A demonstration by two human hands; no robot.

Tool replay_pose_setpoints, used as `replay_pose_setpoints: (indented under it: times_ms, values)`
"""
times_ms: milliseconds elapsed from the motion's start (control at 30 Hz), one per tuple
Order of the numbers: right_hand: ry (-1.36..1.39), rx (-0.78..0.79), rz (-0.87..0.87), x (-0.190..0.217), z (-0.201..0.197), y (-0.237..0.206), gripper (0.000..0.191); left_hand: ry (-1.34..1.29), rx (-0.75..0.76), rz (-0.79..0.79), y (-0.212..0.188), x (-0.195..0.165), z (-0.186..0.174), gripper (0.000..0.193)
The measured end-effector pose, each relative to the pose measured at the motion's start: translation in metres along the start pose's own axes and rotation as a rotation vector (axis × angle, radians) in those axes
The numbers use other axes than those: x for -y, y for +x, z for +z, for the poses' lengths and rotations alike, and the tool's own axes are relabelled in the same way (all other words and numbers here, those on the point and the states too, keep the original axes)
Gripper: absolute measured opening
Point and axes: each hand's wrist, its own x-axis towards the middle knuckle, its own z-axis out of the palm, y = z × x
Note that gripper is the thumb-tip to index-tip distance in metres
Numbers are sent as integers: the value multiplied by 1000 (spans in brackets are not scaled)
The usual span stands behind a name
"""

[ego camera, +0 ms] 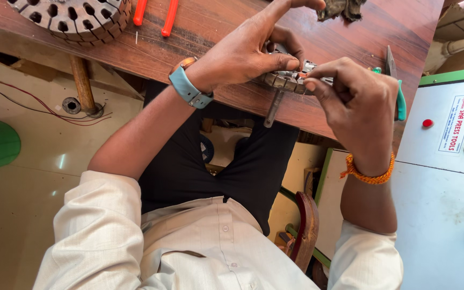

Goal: The person winds copper wire by hand into the slots of a motor stator core held in a bench vise. They repeatedly pull the wire through the slots and tuck it in, working on one section at a time.

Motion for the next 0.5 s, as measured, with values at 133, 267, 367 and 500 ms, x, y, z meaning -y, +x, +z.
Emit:
replay_pose_setpoints:
  times_ms: [133,267,367,500]
  values:
    - [-43,-36,31,15,9,-9,12,79,23,27,-3,-4,-1,61]
    - [-27,-137,58,28,30,-24,13,40,30,-15,-3,-7,-1,49]
    - [6,-222,17,32,45,-35,12,65,44,-18,-3,-9,-1,44]
    - [15,-290,-29,31,59,-44,9,99,69,-58,-4,-9,-3,41]
